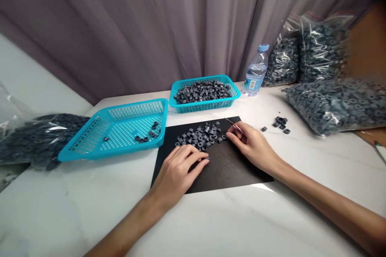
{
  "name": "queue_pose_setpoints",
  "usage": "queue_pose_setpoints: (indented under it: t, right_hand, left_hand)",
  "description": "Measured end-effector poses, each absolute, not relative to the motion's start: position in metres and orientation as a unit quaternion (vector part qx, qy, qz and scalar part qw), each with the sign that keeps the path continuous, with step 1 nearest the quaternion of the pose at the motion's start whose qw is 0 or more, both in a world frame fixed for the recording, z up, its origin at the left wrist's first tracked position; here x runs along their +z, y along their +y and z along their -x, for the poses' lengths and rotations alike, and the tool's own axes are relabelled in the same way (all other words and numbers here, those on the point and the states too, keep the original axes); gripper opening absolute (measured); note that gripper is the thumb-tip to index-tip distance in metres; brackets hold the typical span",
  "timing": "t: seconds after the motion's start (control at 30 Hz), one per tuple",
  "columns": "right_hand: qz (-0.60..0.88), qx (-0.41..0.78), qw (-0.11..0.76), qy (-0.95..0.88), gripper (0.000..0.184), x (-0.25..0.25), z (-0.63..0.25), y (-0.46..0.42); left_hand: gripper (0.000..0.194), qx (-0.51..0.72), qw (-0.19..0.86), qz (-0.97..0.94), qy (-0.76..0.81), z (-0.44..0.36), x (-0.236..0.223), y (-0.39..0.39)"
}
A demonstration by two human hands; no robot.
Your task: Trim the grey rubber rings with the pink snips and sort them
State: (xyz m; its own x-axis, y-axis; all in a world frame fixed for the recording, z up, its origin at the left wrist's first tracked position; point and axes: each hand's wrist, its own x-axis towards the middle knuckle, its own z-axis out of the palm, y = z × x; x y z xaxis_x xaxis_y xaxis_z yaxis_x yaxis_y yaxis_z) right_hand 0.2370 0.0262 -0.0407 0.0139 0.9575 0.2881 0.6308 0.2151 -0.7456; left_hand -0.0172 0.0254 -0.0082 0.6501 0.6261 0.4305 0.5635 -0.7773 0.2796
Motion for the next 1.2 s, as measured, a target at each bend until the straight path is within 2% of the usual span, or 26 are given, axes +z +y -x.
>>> queue_pose_setpoints:
  t: [0.23,0.37,0.53,0.63,0.83,1.0,1.2]
  right_hand:
    - [0.589,0.201,0.344,-0.703,0.033,-0.041,-0.232,0.024]
    - [0.597,0.192,0.369,-0.685,0.033,-0.042,-0.230,0.024]
    - [0.596,0.197,0.355,-0.693,0.036,-0.044,-0.231,0.025]
    - [0.590,0.194,0.343,-0.704,0.036,-0.045,-0.232,0.025]
    - [0.555,0.217,0.384,-0.705,0.028,-0.048,-0.232,0.026]
    - [0.534,0.235,0.408,-0.702,0.025,-0.050,-0.231,0.025]
    - [0.531,0.240,0.483,-0.653,0.026,-0.044,-0.227,0.019]
  left_hand:
    - [0.011,0.369,-0.081,-0.821,0.428,0.057,0.023,0.050]
    - [0.011,0.370,-0.084,-0.743,0.551,0.088,0.038,0.069]
    - [0.014,0.349,-0.013,-0.717,0.603,0.109,0.034,0.086]
    - [0.014,0.354,-0.028,-0.719,0.597,0.102,0.031,0.083]
    - [0.010,0.403,-0.163,-0.743,0.509,0.069,0.020,0.056]
    - [0.010,0.404,-0.153,-0.822,0.372,0.053,0.001,0.042]
    - [0.038,0.381,-0.157,-0.837,0.360,0.046,-0.001,0.038]
